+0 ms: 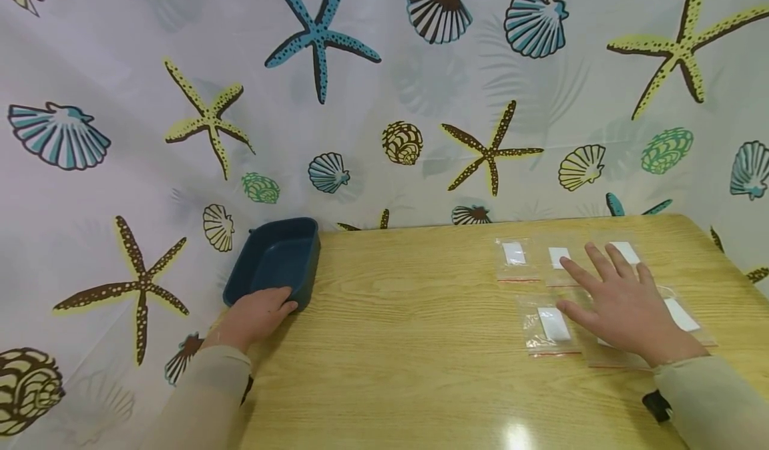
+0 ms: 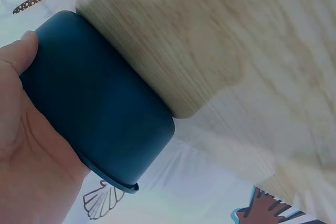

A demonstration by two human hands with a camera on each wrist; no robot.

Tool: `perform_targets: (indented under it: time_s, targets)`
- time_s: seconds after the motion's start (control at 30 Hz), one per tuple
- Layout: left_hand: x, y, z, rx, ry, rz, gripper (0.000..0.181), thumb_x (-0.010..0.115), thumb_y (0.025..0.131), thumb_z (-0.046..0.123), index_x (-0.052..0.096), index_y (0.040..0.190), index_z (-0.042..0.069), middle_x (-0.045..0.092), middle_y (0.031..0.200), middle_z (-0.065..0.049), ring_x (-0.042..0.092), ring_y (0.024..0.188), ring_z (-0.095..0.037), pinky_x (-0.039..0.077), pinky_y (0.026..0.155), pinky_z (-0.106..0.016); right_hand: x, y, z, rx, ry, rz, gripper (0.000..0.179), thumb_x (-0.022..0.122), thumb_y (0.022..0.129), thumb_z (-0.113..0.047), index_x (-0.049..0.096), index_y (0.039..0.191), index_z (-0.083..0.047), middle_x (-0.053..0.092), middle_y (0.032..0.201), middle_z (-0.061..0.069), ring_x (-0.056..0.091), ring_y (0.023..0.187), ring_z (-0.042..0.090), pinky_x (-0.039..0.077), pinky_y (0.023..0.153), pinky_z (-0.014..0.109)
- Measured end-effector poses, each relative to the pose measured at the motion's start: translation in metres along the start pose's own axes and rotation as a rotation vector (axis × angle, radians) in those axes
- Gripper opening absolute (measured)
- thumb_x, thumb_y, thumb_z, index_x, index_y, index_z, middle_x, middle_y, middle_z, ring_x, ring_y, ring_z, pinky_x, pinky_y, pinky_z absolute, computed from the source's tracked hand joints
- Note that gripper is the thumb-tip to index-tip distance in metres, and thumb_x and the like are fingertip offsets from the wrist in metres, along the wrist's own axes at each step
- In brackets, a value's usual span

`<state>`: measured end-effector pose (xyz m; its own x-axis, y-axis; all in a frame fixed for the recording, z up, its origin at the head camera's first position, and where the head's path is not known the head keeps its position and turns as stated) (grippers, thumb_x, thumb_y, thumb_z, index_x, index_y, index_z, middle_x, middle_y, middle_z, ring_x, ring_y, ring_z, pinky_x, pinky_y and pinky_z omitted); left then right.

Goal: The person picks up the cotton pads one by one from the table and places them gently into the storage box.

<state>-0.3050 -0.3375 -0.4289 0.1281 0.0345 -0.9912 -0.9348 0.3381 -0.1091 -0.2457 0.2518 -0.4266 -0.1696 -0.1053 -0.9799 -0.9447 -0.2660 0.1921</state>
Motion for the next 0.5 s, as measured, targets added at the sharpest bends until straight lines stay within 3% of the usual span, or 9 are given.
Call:
perform_targets:
  time_s: [0.23, 0.5]
  targets:
    - [0.002, 0.004, 0.018, 0.030, 0.025, -0.025, 0.051, 0.048, 0.108, 0.029, 0.049, 0.145, -0.007, 0.052, 0.144, -0.026, 0.048, 0.133, -0.043, 0.037, 0.108, -0.055, -0.002, 0.001, -0.004, -0.005, -0.005, 0.013, 0.082, 0.046, 0.095, -0.072, 0.036, 0.158, -0.020, 0.022, 0.162, 0.025, 0.015, 0.146, 0.052, 0.016, 0.104, 0.079]
    - [0.007, 0.011, 0.047, 0.053, 0.050, -0.019, 0.049, 0.048, 0.108, 0.029, 0.050, 0.146, -0.003, 0.053, 0.144, -0.022, 0.050, 0.133, -0.039, 0.039, 0.108, -0.053, 0.002, 0.004, -0.004, -0.007, 0.020, -0.007, 0.083, 0.044, 0.095, -0.073, 0.034, 0.159, -0.021, 0.017, 0.164, 0.025, 0.010, 0.148, 0.052, 0.010, 0.105, 0.080]
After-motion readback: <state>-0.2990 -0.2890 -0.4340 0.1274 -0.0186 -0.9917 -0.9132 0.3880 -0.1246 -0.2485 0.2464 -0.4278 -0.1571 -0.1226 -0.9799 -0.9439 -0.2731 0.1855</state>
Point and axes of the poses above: each hand's wrist, its own y-axis towards the middle knuckle, its own x-axis out of the palm, z = x × y, the point moved 4 cm from there along y, towards the middle knuckle
